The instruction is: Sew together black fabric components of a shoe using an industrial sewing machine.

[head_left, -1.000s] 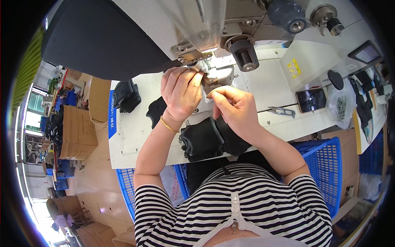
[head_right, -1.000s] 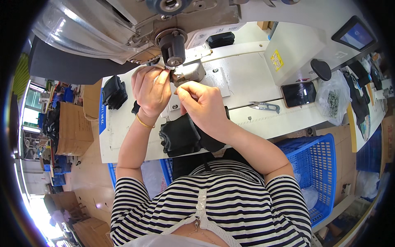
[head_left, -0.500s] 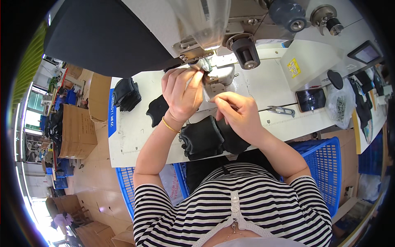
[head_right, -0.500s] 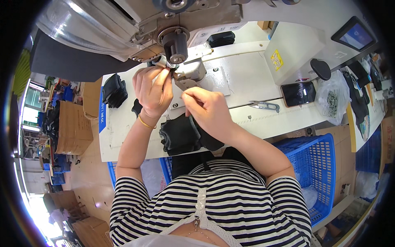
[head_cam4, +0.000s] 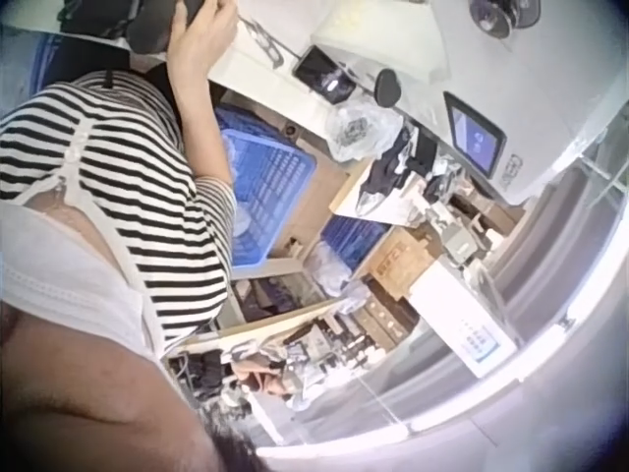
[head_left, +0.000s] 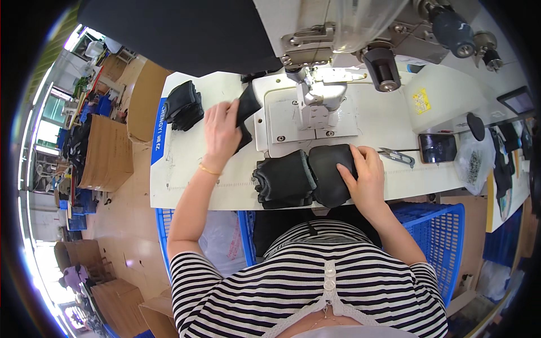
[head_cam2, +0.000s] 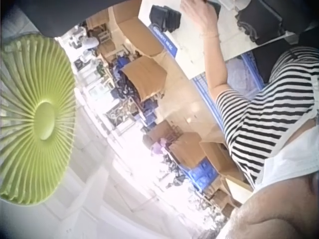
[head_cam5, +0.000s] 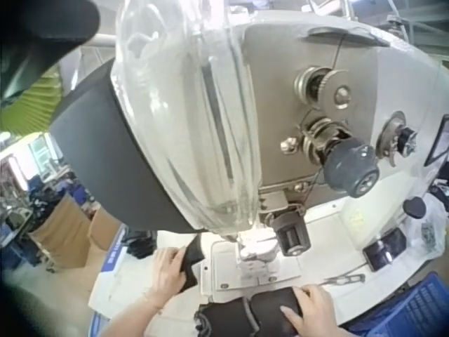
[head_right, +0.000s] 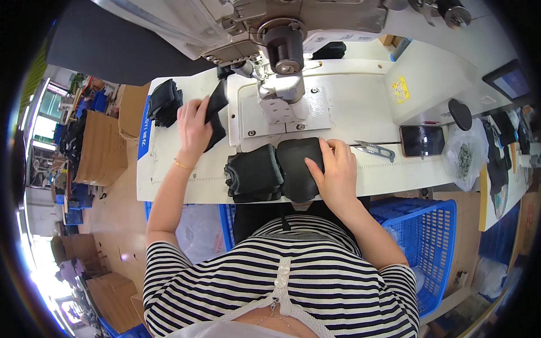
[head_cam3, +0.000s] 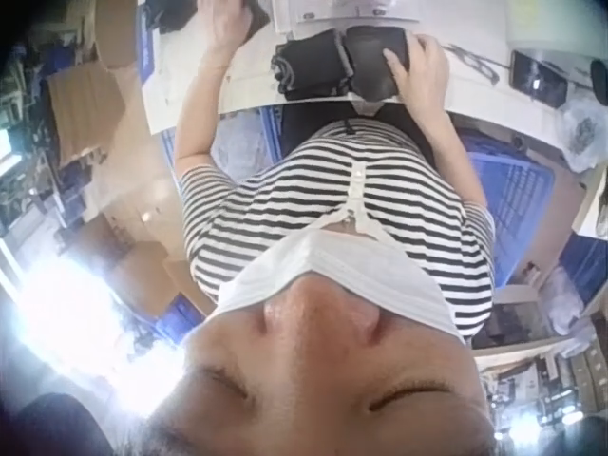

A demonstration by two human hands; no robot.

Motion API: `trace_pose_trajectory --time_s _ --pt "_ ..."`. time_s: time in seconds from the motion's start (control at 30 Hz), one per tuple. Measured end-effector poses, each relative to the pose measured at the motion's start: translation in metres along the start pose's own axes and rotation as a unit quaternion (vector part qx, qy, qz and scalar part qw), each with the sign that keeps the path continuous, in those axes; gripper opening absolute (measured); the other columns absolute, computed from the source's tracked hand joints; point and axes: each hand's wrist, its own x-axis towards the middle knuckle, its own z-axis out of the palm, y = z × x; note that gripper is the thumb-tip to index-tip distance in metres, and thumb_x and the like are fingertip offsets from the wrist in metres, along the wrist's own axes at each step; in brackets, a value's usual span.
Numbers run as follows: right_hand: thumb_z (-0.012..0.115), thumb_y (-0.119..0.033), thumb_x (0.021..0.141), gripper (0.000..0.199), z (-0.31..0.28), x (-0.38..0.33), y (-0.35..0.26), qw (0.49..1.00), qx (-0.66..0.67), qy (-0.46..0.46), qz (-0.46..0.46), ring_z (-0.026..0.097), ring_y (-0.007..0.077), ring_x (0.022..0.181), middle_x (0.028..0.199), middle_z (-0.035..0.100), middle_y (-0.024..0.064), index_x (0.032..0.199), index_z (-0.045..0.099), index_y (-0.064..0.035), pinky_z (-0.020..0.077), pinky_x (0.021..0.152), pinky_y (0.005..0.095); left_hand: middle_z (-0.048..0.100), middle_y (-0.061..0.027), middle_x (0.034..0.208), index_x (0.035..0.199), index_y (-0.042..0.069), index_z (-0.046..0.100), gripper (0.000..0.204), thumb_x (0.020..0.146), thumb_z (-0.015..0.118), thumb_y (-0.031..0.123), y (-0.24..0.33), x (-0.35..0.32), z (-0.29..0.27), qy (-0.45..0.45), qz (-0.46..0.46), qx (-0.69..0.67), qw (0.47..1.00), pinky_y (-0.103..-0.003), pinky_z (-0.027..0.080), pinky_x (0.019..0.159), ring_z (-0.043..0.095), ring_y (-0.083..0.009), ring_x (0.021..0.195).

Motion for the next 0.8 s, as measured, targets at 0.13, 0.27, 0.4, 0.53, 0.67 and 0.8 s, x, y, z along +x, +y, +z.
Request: trace_pose_trajectory --time_s 0.13,0.27,0.4,0.53,0.67,0.8 --pt "0.075 -0.013 0.078 0.043 0.0 0.0 -0.005 0.998 -0.041 0.024 -0.035 0.056 0.0281 0.089 0.106 0.057 0.0132 0.115 0.062 0.004 0.0428 0.076 0.0386 0.057 -0.0113 0.103 0.114 -0.003 0.061 0.053 0.061 0.06 -0.009 -0.028 -0.05 -0.021 -0.126 0.004 0.042 0.991 -0.038 0.042 0.09 0.056 -0.029 0.097" --pt "0.073 -0.009 0.079 0.031 0.004 -0.002 -0.003 0.997 -0.039 0.035 -0.049 0.057 0.0276 0.087 0.104 0.058 0.0122 0.107 0.064 0.0023 0.0427 0.075 0.0382 0.058 -0.0126 0.108 0.114 -0.001 0.062 0.049 0.066 0.062 -0.007 -0.001 -0.028 -0.05 -0.2 -0.041 -0.042 0.978 -0.039 0.042 0.094 0.055 -0.0311 0.104" --pt "0.069 -0.004 0.082 0.018 0.005 0.004 0.003 0.998 0.028 0.05 -0.034 0.058 0.0279 0.085 0.094 0.061 0.0111 0.098 0.061 -0.0002 0.0435 0.075 0.0384 0.06 -0.0129 0.109 0.111 0.001 0.064 0.035 0.077 0.071 0.003 0.095 -0.009 -0.042 -0.137 -0.111 -0.246 0.953 -0.041 0.044 0.092 0.056 -0.0311 0.105" --pt "0.063 -0.004 0.09 0.011 -0.005 0.005 0.002 0.991 0.12 0.035 0.057 0.061 0.0306 0.078 0.086 0.064 0.0138 0.099 0.059 0.0003 0.0473 0.072 0.0382 0.063 -0.012 0.097 0.098 0.0 0.069 0.022 0.078 0.074 0.004 0.123 -0.023 -0.019 -0.133 -0.172 -0.296 0.93 -0.036 0.048 0.081 0.061 -0.0286 0.092" --pt "0.059 -0.007 0.095 0.014 -0.014 0.015 0.003 0.979 0.188 -0.021 0.075 0.065 0.0307 0.073 0.085 0.066 0.0171 0.105 0.058 0.0017 0.0502 0.067 0.035 0.064 -0.0102 0.084 0.086 -0.002 0.069 0.012 0.075 0.073 -0.006 0.124 -0.031 -0.009 -0.022 -0.157 -0.311 0.937 -0.031 0.05 0.069 0.062 -0.0254 0.077" --pt "0.06 -0.008 0.095 0.016 -0.016 0.014 0.006 0.965 0.23 -0.039 0.12 0.066 0.0247 0.072 0.085 0.068 0.0154 0.108 0.06 0.0013 0.0509 0.068 0.031 0.065 -0.0089 0.087 0.088 -0.002 0.067 0.014 0.077 0.07 -0.01 0.126 -0.026 -0.019 -0.021 -0.215 -0.39 0.895 -0.027 0.049 0.073 0.063 -0.019 0.081"
